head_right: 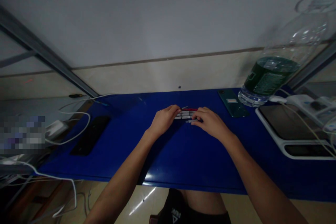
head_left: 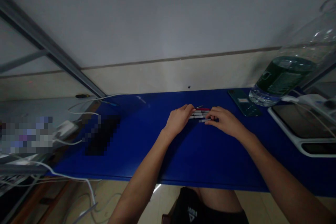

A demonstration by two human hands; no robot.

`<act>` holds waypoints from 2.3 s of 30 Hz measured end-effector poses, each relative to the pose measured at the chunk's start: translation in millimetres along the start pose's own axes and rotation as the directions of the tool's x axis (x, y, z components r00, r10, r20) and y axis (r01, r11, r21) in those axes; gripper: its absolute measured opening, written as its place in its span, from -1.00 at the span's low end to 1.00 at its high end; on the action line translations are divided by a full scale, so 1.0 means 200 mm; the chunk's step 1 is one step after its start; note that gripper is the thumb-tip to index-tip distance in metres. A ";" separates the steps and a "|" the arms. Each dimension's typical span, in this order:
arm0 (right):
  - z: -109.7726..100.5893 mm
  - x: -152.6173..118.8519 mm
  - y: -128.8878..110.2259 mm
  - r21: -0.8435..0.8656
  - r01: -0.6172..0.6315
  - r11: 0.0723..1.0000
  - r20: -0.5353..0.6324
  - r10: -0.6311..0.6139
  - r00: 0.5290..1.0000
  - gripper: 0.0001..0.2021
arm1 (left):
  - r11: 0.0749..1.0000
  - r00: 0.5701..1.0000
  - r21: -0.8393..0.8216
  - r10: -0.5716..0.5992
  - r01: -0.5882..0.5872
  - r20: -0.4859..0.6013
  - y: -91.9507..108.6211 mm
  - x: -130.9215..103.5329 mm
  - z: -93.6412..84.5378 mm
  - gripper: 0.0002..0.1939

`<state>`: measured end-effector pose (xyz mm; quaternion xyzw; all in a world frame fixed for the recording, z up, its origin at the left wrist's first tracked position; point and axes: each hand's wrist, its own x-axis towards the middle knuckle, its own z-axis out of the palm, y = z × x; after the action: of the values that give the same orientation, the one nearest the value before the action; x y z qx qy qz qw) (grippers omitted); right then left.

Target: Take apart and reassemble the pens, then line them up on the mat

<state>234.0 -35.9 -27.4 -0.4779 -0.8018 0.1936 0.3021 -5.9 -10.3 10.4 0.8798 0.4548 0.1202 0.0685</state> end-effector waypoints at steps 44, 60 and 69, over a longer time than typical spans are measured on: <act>0.02 -0.01 -0.12 0.345 -0.212 0.914 -0.035 0.239 0.970 -0.70 | 0.984 0.984 0.004 0.177 -0.177 0.010 0.12 -0.03 0.11 -0.53; -0.02 0.00 -0.12 0.165 -0.167 0.972 0.041 0.163 0.986 -0.55 | 0.986 0.986 -0.043 0.165 -0.164 0.032 0.11 -0.03 0.06 -0.66; -0.01 0.01 -0.13 0.167 -0.113 0.980 -0.030 0.119 0.992 -0.67 | 0.974 0.989 -0.171 0.149 -0.150 -0.020 0.14 -0.04 0.05 -0.51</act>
<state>217.6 -46.5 -9.7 -0.5010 -0.7476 0.2670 0.3446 14.8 -33.0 6.7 0.9019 0.3755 0.1668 0.1332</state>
